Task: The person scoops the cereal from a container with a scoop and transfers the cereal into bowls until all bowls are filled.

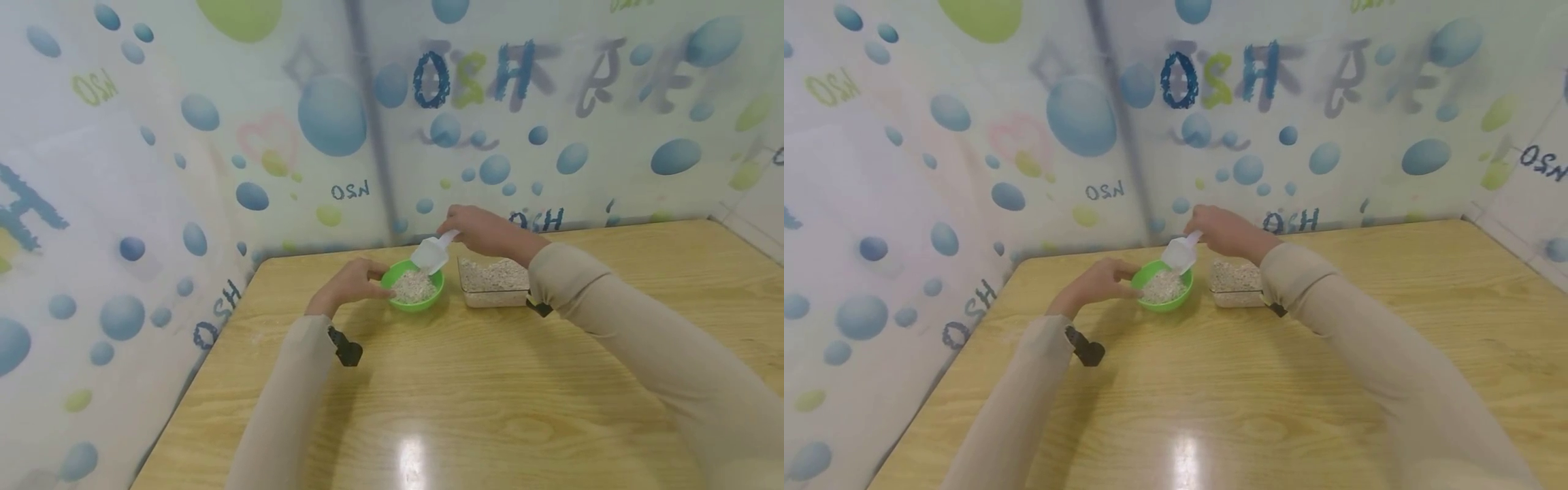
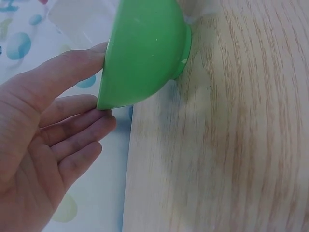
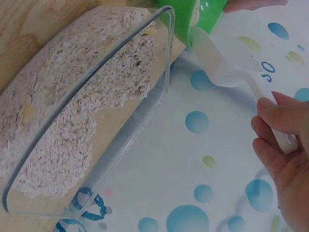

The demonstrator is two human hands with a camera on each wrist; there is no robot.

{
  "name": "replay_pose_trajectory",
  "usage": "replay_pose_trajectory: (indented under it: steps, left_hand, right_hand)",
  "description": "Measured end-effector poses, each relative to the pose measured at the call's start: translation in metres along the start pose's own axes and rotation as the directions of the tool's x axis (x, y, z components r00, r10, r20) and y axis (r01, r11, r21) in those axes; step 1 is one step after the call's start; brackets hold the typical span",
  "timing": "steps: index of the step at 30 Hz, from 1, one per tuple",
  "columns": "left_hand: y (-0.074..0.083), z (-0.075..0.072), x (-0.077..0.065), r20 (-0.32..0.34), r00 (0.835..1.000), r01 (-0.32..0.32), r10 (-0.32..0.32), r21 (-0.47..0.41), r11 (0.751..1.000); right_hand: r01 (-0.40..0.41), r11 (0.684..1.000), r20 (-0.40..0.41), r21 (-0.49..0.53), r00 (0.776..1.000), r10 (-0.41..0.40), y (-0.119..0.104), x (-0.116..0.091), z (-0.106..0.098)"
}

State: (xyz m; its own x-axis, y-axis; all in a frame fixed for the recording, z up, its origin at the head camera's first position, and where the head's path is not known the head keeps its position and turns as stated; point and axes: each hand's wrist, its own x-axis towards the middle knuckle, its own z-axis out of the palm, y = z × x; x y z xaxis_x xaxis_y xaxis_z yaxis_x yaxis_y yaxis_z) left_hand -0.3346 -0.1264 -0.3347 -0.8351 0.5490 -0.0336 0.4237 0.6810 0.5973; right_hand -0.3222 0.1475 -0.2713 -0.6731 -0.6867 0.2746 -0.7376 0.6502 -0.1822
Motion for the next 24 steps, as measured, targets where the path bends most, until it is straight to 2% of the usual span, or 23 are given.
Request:
replay_pose_trajectory:
  steps: [5, 11, 14, 20, 24]
  left_hand:
    - [0.001, -0.001, -0.001, -0.006, 1.000, -0.003, 0.003, 0.012, 1.000]
    - [0.003, -0.001, -0.001, -0.020, 1.000, 0.010, -0.010, 0.022, 1.000]
    - [0.005, -0.002, -0.002, -0.032, 0.999, 0.014, -0.013, 0.032, 0.999]
    - [0.014, -0.004, -0.001, -0.055, 0.998, -0.014, 0.017, 0.051, 0.999]
    - [0.024, -0.004, 0.002, -0.066, 0.996, -0.059, 0.065, 0.079, 0.995]
  right_hand:
    - [-0.003, 1.000, -0.023, -0.004, 1.000, 0.003, 0.003, -0.005, -0.002]
    - [-0.049, 0.996, -0.039, 0.074, 0.998, 0.052, 0.004, -0.016, -0.009]
    - [-0.056, 0.995, -0.047, 0.077, 0.997, 0.060, 0.008, -0.021, -0.012]
    - [-0.042, 0.998, -0.047, 0.039, 0.998, 0.044, 0.013, -0.033, -0.028]
    - [-0.047, 0.999, -0.044, 0.013, 0.998, 0.047, 0.017, -0.042, -0.037]
